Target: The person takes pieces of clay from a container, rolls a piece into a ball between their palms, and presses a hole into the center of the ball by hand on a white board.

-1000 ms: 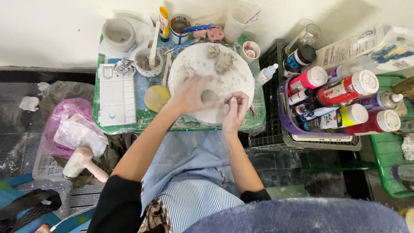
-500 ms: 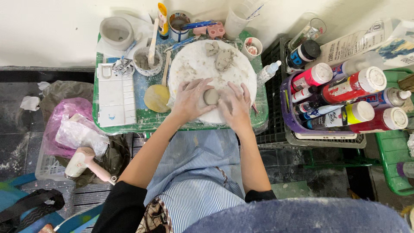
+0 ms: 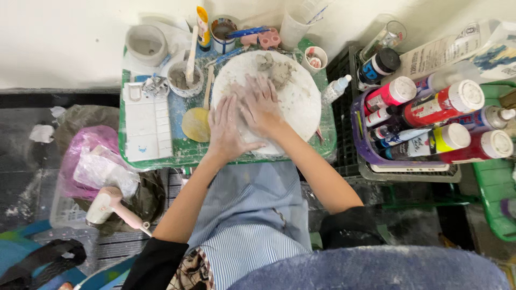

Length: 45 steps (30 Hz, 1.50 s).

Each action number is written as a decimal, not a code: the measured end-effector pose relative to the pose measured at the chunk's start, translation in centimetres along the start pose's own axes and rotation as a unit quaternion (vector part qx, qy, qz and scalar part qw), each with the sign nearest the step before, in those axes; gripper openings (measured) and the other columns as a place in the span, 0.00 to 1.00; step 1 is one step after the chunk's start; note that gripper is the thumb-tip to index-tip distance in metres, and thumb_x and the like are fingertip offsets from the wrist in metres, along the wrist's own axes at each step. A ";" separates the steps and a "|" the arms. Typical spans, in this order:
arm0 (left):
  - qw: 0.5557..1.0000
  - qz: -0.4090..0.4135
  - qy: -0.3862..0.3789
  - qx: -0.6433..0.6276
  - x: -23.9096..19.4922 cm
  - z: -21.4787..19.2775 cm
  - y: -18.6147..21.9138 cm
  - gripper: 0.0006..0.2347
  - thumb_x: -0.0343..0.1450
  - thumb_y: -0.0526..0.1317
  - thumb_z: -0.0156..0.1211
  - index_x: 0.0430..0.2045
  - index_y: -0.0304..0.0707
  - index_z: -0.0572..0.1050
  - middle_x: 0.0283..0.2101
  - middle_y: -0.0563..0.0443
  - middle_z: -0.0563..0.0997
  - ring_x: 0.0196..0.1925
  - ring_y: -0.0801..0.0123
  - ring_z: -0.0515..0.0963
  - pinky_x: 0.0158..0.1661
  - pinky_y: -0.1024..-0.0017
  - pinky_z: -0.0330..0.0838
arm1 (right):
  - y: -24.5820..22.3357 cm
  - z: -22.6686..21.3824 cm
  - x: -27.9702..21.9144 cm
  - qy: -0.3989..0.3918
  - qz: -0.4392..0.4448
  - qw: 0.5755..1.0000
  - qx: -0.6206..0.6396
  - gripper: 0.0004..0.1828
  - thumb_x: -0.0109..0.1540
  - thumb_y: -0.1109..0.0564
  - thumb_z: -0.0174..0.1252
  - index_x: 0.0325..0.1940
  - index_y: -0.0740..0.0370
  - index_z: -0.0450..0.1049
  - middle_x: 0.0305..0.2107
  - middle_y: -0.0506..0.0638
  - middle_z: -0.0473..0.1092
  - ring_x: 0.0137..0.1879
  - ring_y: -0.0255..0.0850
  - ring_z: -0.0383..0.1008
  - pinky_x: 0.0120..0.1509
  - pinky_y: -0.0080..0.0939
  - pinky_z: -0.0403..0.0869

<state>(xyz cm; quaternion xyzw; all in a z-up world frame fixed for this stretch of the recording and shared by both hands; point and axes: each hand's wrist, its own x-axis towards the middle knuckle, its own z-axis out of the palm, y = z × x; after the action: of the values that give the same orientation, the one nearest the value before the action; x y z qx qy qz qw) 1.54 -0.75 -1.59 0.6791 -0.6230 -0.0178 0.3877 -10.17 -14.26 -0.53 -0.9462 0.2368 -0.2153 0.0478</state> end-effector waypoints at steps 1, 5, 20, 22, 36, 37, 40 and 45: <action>1.000 -0.005 -0.010 0.000 -0.1 0.1 0.2 0.61 0.49 0.69 0.74 0.70 0.24 0.51 0.72 0.34 0.57 0.76 0.45 0.52 0.70 0.42 0.41 | 0.1 0.2 0.1 0.001 0.006 1.000 0.007 0.33 0.67 0.48 0.53 0.76 0.54 0.59 0.75 0.59 0.48 0.81 0.61 0.41 0.83 0.64 0.40; 0.998 -0.026 -0.040 0.044 0.0 0.9 -0.1 0.59 0.50 0.71 0.71 0.69 0.27 0.53 0.72 0.37 0.58 0.77 0.45 0.50 0.69 0.42 0.41 | 0.1 0.0 0.0 -0.002 0.014 0.999 0.045 0.31 0.68 0.48 0.52 0.77 0.48 0.60 0.75 0.56 0.52 0.81 0.59 0.44 0.84 0.61 0.43; 0.999 -0.030 -0.011 0.032 -0.5 0.9 0.7 0.60 0.52 0.73 0.68 0.69 0.21 0.51 0.71 0.33 0.57 0.76 0.43 0.51 0.70 0.42 0.42 | 2.1 -3.5 3.5 0.019 0.043 0.943 0.330 0.27 0.72 0.52 0.46 0.76 0.52 0.57 0.72 0.53 0.62 0.80 0.51 0.59 0.88 0.53 0.54; 0.999 -0.039 -0.012 0.025 -0.6 0.7 1.0 0.60 0.52 0.72 0.67 0.69 0.21 0.52 0.72 0.33 0.58 0.76 0.44 0.52 0.70 0.43 0.43 | 1.5 -2.9 3.6 0.014 0.037 0.971 0.236 0.28 0.72 0.51 0.49 0.76 0.52 0.57 0.73 0.55 0.60 0.81 0.54 0.53 0.86 0.56 0.50; 0.998 -0.025 -0.027 0.045 0.1 -0.2 1.7 0.51 0.57 0.71 0.64 0.66 0.25 0.62 0.72 0.33 0.60 0.77 0.43 0.52 0.69 0.38 0.40 | 0.1 -2.1 3.2 -0.014 0.009 0.982 0.187 0.27 0.72 0.49 0.46 0.76 0.53 0.58 0.75 0.58 0.57 0.84 0.59 0.43 0.85 0.56 0.46; 0.998 -0.028 -0.033 0.049 0.3 -0.5 1.8 0.51 0.57 0.70 0.64 0.67 0.26 0.62 0.72 0.34 0.60 0.76 0.43 0.52 0.69 0.38 0.40 | 0.4 -2.4 3.3 0.013 0.020 0.966 0.258 0.25 0.73 0.49 0.44 0.74 0.55 0.60 0.72 0.58 0.61 0.81 0.56 0.50 0.86 0.56 0.49; 0.995 -0.033 -0.043 0.086 1.0 -1.4 2.5 0.49 0.55 0.70 0.66 0.64 0.29 0.64 0.69 0.35 0.62 0.73 0.42 0.55 0.65 0.32 0.37 | 1.4 -3.7 3.3 0.085 0.059 0.884 0.456 0.22 0.76 0.48 0.39 0.69 0.60 0.64 0.63 0.56 0.70 0.74 0.50 0.66 0.84 0.53 0.57; 0.999 0.022 -0.019 0.024 2.9 -0.4 3.5 0.39 0.56 0.63 0.71 0.57 0.36 0.72 0.64 0.41 0.69 0.68 0.44 0.62 0.67 0.36 0.42 | 3.5 -8.0 1.9 0.161 0.100 0.842 0.505 0.19 0.77 0.48 0.39 0.64 0.64 0.63 0.57 0.56 0.73 0.68 0.46 0.72 0.81 0.48 0.63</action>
<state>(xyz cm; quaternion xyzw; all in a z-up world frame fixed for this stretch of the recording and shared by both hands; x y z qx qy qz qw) -0.47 -2.78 1.96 0.6742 -0.6451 -0.0075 0.3595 -13.56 -18.17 6.73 -0.7141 0.1932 -0.4488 0.5014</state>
